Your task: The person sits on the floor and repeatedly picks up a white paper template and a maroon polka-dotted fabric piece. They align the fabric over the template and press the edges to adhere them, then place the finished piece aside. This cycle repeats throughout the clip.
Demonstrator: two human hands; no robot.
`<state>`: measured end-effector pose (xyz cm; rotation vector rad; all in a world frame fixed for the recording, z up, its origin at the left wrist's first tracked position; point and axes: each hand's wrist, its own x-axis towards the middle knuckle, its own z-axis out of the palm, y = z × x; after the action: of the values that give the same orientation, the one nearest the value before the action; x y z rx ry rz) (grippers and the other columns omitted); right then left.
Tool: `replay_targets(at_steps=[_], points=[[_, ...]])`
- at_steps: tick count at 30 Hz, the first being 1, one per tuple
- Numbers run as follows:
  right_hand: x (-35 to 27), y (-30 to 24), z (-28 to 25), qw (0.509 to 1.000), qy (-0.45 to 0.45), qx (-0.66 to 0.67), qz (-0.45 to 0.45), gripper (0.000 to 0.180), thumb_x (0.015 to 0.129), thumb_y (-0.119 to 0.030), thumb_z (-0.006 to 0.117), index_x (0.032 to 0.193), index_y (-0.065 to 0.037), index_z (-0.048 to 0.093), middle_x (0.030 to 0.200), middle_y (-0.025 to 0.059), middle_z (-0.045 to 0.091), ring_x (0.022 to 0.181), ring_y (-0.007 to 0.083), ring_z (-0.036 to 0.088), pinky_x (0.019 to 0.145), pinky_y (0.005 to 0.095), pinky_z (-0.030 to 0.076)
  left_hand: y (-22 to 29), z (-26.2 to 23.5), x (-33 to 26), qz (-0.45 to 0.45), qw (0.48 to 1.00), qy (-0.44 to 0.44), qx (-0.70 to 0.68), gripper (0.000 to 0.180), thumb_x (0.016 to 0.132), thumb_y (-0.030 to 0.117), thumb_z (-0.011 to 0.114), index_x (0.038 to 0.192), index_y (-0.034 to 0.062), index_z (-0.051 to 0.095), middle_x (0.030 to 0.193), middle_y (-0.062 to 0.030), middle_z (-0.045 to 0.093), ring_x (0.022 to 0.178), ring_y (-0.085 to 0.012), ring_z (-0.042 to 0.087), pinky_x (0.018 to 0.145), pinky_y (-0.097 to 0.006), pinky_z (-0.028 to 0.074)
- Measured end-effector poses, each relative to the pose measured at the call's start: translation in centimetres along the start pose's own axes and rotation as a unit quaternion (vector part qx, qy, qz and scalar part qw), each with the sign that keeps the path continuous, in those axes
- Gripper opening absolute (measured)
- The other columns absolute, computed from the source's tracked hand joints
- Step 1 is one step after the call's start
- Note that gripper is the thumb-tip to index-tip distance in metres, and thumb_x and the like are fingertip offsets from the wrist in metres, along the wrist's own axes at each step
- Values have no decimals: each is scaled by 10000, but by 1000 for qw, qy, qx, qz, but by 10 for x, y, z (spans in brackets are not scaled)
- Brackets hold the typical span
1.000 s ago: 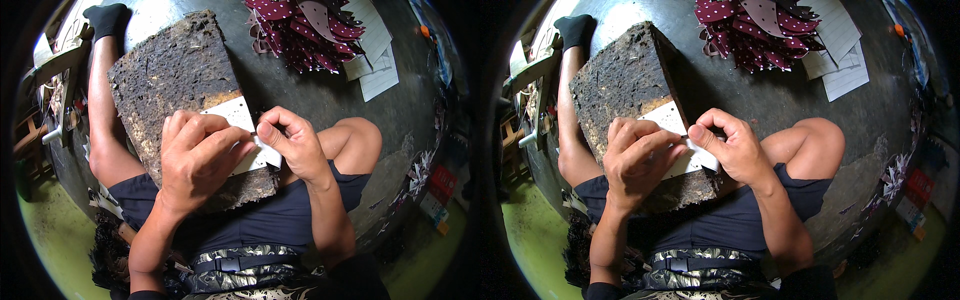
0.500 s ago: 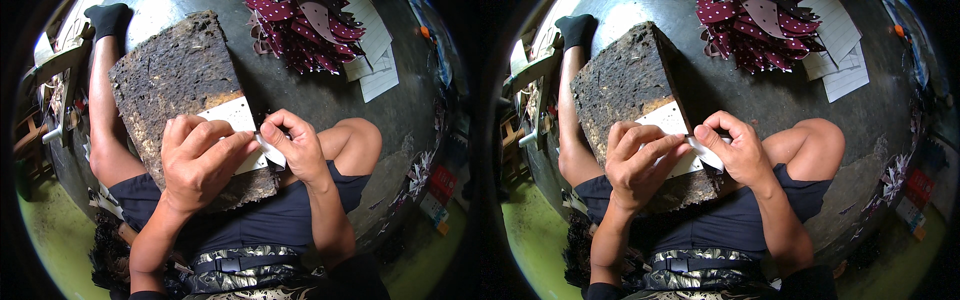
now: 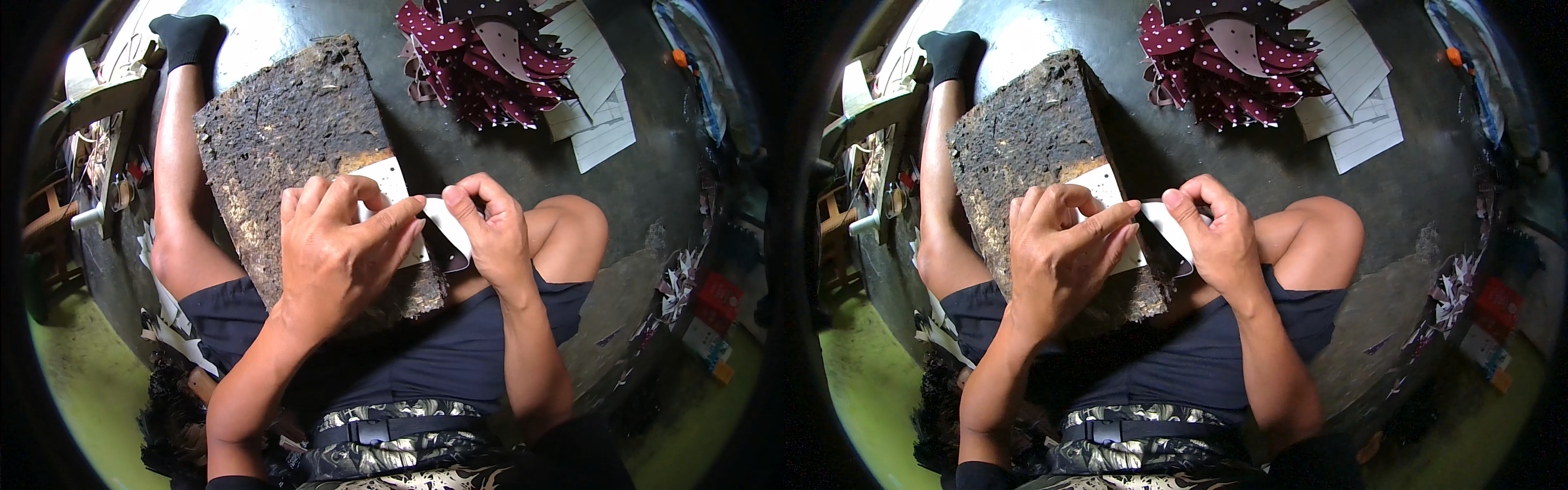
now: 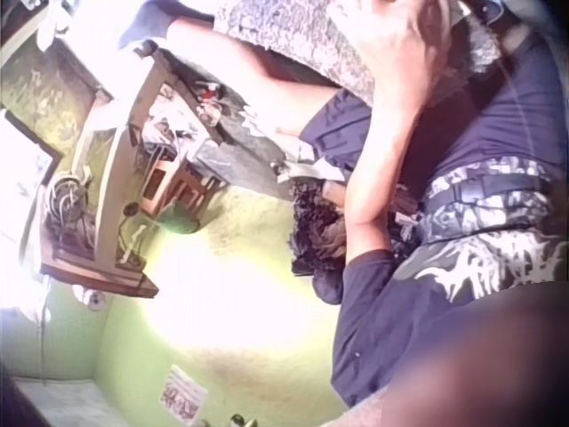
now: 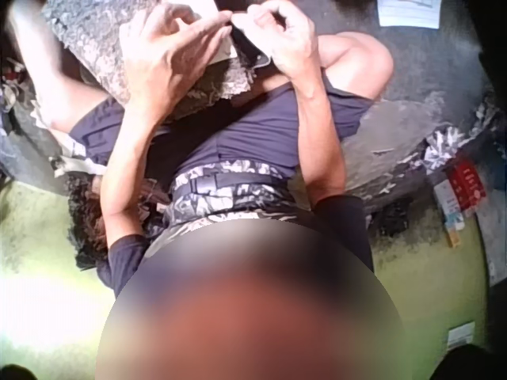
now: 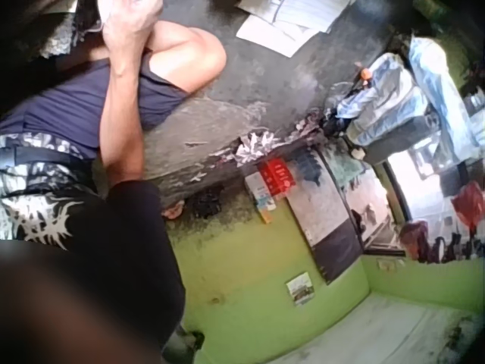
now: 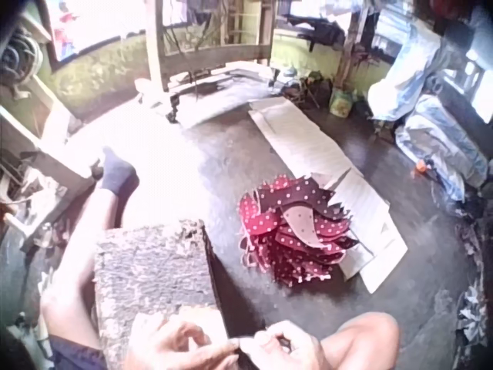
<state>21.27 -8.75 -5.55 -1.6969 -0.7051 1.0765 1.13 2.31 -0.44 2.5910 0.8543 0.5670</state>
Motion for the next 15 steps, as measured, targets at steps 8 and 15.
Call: replay_targets(at_steps=[8, 15], points=[[-31, -50, 3, 974, 105, 168, -113, 282, 1183, -279, 731, 1098, -16, 676, 913, -40, 657, 881, 15, 568, 766, 214, 475, 58, -10, -20, -66, 979, -46, -189, 592, 911, 355, 954, 1335, 6, 734, 1245, -162, 730, 1132, -386, 684, 1002, -492, 554], [-69, -92, 2, 918, 109, 382, -5, 259, 1175, -170, 716, 1351, -58, 562, 1015, 14, 707, 895, 83, 701, 778, 261, 599, 56, -16, -38, -241, 741, 21, -626, 180, 1052, 46, 827, 1216, 6, 763, 1176, -72, 806, 1090, -148, 752, 920, -313, 600]])
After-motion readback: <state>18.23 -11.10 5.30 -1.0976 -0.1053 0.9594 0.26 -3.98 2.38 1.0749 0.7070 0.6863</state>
